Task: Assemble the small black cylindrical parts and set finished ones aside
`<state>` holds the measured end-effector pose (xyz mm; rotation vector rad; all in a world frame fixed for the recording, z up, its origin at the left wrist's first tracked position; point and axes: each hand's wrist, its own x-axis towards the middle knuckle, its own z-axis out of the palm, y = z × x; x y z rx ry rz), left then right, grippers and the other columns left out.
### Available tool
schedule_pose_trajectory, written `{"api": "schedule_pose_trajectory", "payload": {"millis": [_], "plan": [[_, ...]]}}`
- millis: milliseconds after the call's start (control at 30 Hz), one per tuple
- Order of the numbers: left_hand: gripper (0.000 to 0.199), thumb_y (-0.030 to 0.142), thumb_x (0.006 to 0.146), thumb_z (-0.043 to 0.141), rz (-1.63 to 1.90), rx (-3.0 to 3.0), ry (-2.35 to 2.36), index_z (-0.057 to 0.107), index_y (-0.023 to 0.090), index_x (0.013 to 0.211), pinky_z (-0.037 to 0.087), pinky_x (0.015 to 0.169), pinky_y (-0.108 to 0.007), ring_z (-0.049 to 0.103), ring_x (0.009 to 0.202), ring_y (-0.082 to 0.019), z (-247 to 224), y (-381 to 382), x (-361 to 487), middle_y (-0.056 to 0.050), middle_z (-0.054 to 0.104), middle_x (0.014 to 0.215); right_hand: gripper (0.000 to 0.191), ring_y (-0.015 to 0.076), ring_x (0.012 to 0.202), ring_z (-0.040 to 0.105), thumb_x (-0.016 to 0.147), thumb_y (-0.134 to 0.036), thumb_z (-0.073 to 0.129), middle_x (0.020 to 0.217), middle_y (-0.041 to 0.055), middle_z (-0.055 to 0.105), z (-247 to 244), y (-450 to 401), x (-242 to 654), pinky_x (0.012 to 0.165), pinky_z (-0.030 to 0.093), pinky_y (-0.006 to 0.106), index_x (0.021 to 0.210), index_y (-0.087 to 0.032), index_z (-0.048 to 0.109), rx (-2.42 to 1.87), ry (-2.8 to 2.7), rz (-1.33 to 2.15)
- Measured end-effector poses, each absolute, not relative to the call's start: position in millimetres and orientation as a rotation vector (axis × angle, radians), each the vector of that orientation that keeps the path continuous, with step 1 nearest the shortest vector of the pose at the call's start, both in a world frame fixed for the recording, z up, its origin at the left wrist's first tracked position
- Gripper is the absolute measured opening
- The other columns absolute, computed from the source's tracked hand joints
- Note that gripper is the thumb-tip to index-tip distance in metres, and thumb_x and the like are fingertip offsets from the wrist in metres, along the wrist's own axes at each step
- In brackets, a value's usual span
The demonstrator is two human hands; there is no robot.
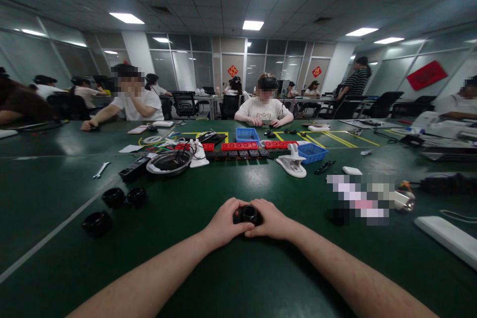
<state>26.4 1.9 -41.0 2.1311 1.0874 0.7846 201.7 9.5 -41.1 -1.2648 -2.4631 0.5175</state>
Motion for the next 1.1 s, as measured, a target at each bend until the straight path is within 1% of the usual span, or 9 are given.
{"api": "schedule_pose_trajectory", "payload": {"millis": [100, 167, 267, 400, 667, 867, 933, 1033, 1100], "plan": [[0.035, 0.033, 0.064, 0.062, 0.74, 2.152, 1.014, 0.053, 0.02, 0.095, 0.035, 0.059, -0.022, 0.044, 0.07, -0.013, -39.1, 4.5, 23.7, 0.0, 0.046, 0.081, 0.047, 0.0184, 0.086, 0.047, 0.061, -0.038, 0.063, 0.093, 0.0023, 0.053, -30.5, 12.2, 213.1, 0.074, 0.035, 0.028, 0.103, -0.02, 0.051, -1.075, -2.514, 0.803], [0.035, 0.032, 0.064, 0.061, 0.728, 2.148, 0.998, 0.053, 0.02, 0.096, 0.035, 0.059, -0.022, 0.044, 0.07, -0.013, -38.1, 4.7, 23.0, 0.0, 0.046, 0.082, 0.037, 0.017, 0.086, 0.047, 0.066, -0.03, 0.061, 0.091, 0.001, 0.054, -27.4, 14.0, 217.5, 0.075, 0.035, 0.027, 0.1, -0.019, 0.053, -0.988, -2.52, 0.924], [0.035, 0.031, 0.064, 0.061, 0.736, 2.148, 1.002, 0.053, 0.02, 0.096, 0.035, 0.059, -0.022, 0.044, 0.069, -0.013, -37.8, 3.4, 23.2, 0.0, 0.046, 0.081, 0.027, 0.0166, 0.082, 0.047, 0.066, -0.025, 0.061, 0.083, 0.0004, 0.054, -29.0, 16.4, 218.1, 0.072, 0.036, 0.026, 0.091, -0.016, 0.057, -0.986, -2.51, 0.937], [0.034, 0.031, 0.064, 0.062, 0.76, 2.149, 1.011, 0.053, 0.02, 0.096, 0.035, 0.059, -0.022, 0.044, 0.069, -0.013, -39.2, 1.7, 24.5, 0.0, 0.046, 0.08, 0.025, 0.0164, 0.08, 0.047, 0.065, -0.026, 0.062, 0.08, 0.0001, 0.054, -33.3, 16.9, 215.4, 0.07, 0.036, 0.025, 0.087, -0.015, 0.058, -1.002, -2.488, 0.919], [0.035, 0.03, 0.063, 0.063, 0.779, 2.134, 1.056, 0.053, 0.02, 0.094, 0.035, 0.058, -0.022, 0.043, 0.069, -0.013, -41.4, 0.7, 25.9, 0.0, 0.045, 0.079, 0.03, 0.0167, 0.081, 0.048, 0.065, -0.028, 0.062, 0.084, 0.001, 0.055, -33.8, 16.0, 214.5, 0.07, 0.036, 0.025, 0.092, -0.016, 0.057, -0.996, -2.504, 0.852], [0.036, 0.032, 0.061, 0.064, 0.804, 2.103, 1.078, 0.053, 0.019, 0.092, 0.035, 0.059, -0.022, 0.044, 0.069, -0.013, -41.7, -1.2, 27.5, 0.0, 0.046, 0.08, 0.027, 0.0148, 0.075, 0.05, 0.065, -0.031, 0.062, 0.08, 0.0, 0.056, -36.4, 17.1, 212.2, 0.067, 0.035, 0.024, 0.087, -0.016, 0.057, -0.952, -2.511, 0.807], [0.037, 0.032, 0.059, 0.065, 0.81, 2.086, 1.102, 0.053, 0.019, 0.092, 0.036, 0.058, -0.023, 0.044, 0.068, -0.013, -42.4, -1.7, 28.3, 0.0, 0.046, 0.08, 0.033, 0.0149, 0.074, 0.049, 0.06, -0.034, 0.065, 0.08, 0.0001, 0.056, -39.4, 16.3, 210.0, 0.064, 0.035, 0.024, 0.087, -0.016, 0.056, -1.027, -2.479, 0.761], [0.036, 0.029, 0.058, 0.066, 0.821, 2.066, 1.149, 0.053, 0.019, 0.09, 0.036, 0.058, -0.023, 0.045, 0.069, -0.014, -43.6, -2.2, 29.6, 0.0, 0.046, 0.08, 0.041, 0.0149, 0.069, 0.048, 0.052, -0.042, 0.068, 0.075, 0.0002, 0.055, -46.8, 13.8, 204.3, 0.058, 0.033, 0.023, 0.081, -0.016, 0.055, -1.216, -2.401, 0.626], [0.034, 0.026, 0.058, 0.065, 0.841, 2.056, 1.184, 0.054, 0.019, 0.089, 0.037, 0.06, -0.024, 0.045, 0.07, -0.014, -44.1, -2.7, 30.5, 0.0, 0.047, 0.081, 0.041, 0.0146, 0.066, 0.047, 0.051, -0.046, 0.067, 0.071, 0.0004, 0.054, -52.1, 11.6, 199.2, 0.056, 0.032, 0.022, 0.077, -0.016, 0.053, -1.321, -2.355, 0.511]]}}
